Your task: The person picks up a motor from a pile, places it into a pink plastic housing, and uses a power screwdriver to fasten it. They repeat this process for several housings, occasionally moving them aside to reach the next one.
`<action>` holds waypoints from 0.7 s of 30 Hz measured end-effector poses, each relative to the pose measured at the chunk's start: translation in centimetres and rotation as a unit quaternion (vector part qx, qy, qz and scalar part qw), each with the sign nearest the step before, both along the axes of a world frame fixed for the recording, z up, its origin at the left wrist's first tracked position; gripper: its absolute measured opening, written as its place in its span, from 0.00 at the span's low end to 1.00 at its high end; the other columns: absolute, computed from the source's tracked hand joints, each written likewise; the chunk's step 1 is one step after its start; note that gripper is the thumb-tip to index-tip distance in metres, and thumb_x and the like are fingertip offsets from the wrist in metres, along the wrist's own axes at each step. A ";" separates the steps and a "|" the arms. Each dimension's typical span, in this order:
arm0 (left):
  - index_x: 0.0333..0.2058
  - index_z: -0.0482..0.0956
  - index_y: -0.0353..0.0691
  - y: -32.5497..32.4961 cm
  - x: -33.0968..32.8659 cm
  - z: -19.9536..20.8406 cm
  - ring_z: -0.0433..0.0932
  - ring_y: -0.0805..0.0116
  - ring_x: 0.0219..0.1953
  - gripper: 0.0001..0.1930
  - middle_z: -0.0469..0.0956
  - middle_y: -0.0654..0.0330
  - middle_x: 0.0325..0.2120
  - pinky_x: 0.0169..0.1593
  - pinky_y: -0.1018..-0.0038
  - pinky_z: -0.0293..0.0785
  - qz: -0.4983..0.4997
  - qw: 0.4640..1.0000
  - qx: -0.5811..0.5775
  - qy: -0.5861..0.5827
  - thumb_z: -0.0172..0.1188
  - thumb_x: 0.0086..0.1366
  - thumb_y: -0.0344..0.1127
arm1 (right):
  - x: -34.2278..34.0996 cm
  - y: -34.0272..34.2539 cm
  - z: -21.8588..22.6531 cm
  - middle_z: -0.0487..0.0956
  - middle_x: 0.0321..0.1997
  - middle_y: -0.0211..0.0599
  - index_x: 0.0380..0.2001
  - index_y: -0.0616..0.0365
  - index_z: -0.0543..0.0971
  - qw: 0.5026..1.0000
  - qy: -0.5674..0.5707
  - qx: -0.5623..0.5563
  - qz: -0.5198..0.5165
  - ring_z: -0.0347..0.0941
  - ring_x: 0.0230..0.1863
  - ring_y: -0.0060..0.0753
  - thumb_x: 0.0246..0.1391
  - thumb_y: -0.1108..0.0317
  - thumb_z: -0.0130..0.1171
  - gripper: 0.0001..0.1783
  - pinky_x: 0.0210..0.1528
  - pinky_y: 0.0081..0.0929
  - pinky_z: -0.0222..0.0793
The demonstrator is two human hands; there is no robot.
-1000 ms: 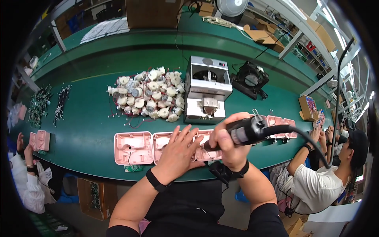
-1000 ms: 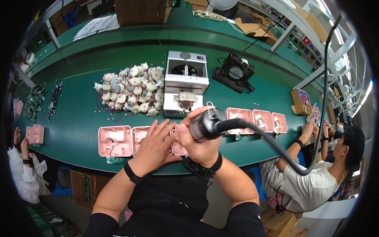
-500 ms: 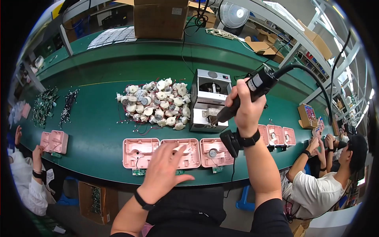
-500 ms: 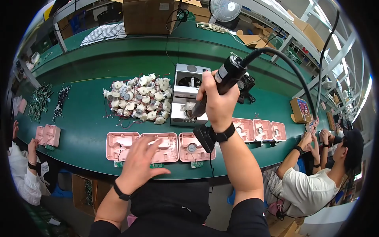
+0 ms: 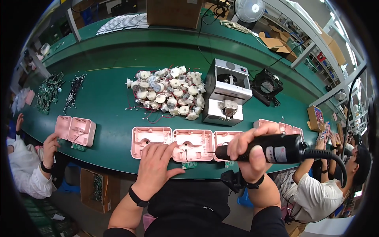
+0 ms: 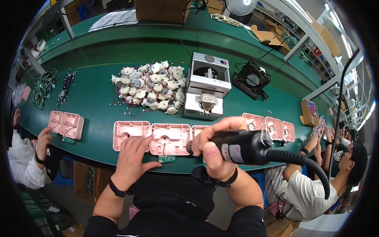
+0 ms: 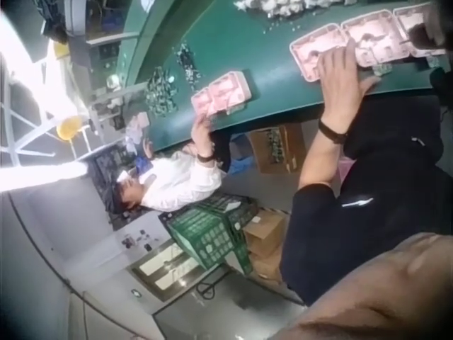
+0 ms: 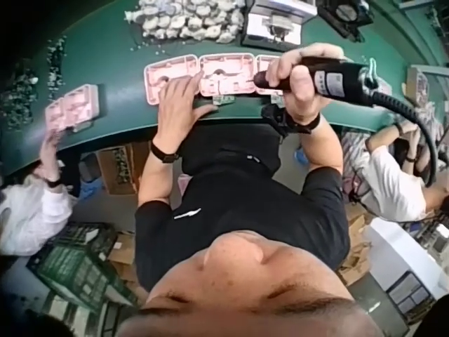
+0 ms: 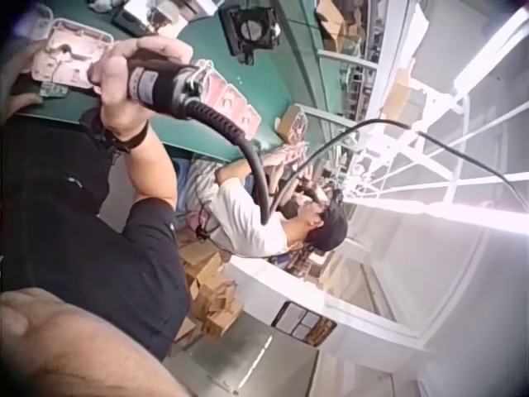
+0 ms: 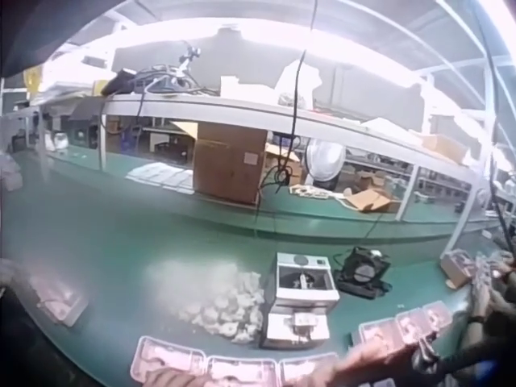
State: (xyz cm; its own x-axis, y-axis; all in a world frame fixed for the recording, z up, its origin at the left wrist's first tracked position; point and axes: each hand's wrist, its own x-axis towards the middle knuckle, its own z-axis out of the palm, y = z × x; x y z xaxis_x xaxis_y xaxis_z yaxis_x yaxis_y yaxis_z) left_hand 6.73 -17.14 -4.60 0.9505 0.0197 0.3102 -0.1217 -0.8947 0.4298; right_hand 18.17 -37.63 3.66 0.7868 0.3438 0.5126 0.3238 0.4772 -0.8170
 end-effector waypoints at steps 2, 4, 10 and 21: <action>0.56 0.71 0.40 0.2 0.0 0.5 0.71 0.57 0.49 0.41 0.74 0.58 0.43 0.57 0.62 0.63 -0.008 1.000 -0.002 0.010 0.75 0.43 0.47 | -0.3 -0.4 -0.1 0.70 0.23 0.35 0.46 0.53 0.60 1.000 0.006 0.006 -0.002 0.67 0.18 0.29 0.58 0.57 0.61 0.23 0.24 0.31 0.70; 0.56 0.72 0.38 1.3 0.0 0.9 0.72 0.57 0.49 0.39 0.76 0.57 0.44 0.58 0.61 0.64 -0.028 0.999 -0.012 0.030 0.75 0.45 0.47 | -0.5 -0.8 -0.4 0.71 0.23 0.34 0.45 0.53 0.61 0.999 0.013 0.020 -0.026 0.67 0.16 0.29 0.57 0.55 0.62 0.24 0.22 0.30 0.69; 0.47 0.78 0.35 9.2 2.0 5.6 0.80 0.54 0.41 0.21 0.81 0.51 0.39 0.46 0.64 0.75 0.053 0.993 -0.107 0.008 0.70 0.56 0.36 | -2.5 -4.4 0.6 0.69 0.21 0.31 0.44 0.54 0.60 0.994 0.002 0.063 -0.093 0.65 0.13 0.27 0.57 0.53 0.63 0.26 0.17 0.26 0.67; 0.45 0.79 0.38 22.4 15.3 -0.8 0.80 0.49 0.43 0.17 0.82 0.52 0.39 0.49 0.61 0.76 0.103 0.987 0.095 -0.072 0.65 0.55 0.29 | -5.7 -9.0 -1.6 0.70 0.21 0.34 0.43 0.54 0.57 0.992 0.032 0.066 -0.103 0.68 0.14 0.28 0.55 0.56 0.66 0.29 0.18 0.26 0.70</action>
